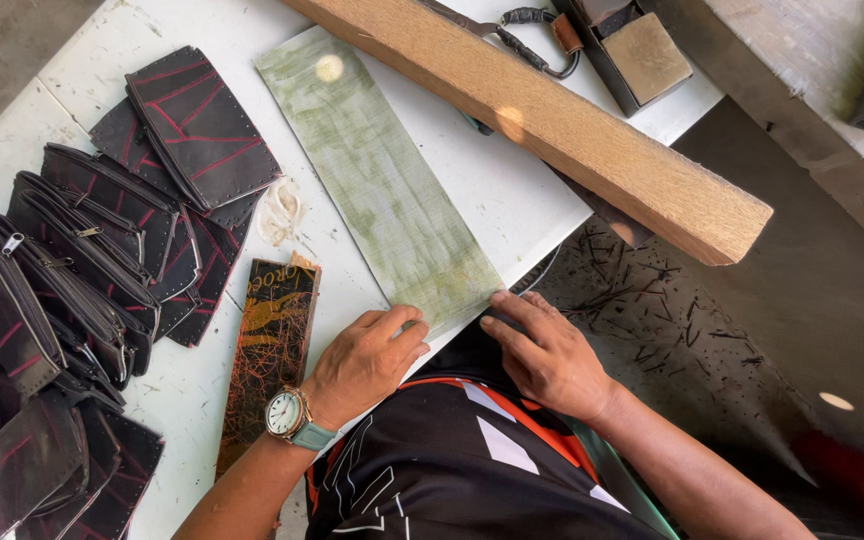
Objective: The person aligns a long strip of light green woven fabric on a white workbench, uses a metal ruler to measure, and cuts the fabric into narrower strips with a utility knife. The cut pieces are set aside on the bench.
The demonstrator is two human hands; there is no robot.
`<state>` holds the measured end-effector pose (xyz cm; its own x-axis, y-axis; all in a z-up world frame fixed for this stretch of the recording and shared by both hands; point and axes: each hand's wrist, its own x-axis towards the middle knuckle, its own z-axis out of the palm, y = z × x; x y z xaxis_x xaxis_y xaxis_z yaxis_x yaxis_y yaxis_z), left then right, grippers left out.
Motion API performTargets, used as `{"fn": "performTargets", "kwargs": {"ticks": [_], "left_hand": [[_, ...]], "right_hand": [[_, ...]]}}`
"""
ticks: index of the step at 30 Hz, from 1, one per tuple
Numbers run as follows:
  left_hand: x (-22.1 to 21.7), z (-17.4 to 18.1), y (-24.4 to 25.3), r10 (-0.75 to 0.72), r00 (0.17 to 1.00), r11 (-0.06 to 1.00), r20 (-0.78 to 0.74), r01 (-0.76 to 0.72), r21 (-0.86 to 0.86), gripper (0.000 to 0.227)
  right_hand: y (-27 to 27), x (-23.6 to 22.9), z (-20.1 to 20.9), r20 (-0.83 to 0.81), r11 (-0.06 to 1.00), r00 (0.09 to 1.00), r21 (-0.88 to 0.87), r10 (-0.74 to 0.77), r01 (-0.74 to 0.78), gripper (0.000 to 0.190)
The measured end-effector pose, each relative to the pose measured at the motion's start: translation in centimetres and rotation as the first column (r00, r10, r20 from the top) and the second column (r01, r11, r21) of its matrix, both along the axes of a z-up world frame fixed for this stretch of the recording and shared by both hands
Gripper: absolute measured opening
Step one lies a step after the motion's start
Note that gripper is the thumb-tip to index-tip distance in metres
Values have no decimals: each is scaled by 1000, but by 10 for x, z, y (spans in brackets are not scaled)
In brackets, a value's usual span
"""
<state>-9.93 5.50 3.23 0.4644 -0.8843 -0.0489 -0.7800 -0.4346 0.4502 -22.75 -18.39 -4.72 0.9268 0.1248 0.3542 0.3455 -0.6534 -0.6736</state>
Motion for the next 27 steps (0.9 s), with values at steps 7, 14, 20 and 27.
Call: {"fn": "performTargets", "kwargs": {"ticks": [7,14,20,27], "left_hand": [[0,1,-1,-25,1000,999,18,25,42,19],[-1,3,-2,-18,1000,998,12,17,65,19],[0,7,-4,14,1000,997,21,-15,73,25],[-2,1,4,84,996,995,-33,-82,59,22]], "right_hand": [[24,13,11,61,989,990,-86,125,-120,60],[40,22,14,-111,991,992,-113,58,-71,60],[38,29,22,-106,993,994,-114,-36,24,61],[32,37,26,-94,972,977,-156,-191,175,65]]}}
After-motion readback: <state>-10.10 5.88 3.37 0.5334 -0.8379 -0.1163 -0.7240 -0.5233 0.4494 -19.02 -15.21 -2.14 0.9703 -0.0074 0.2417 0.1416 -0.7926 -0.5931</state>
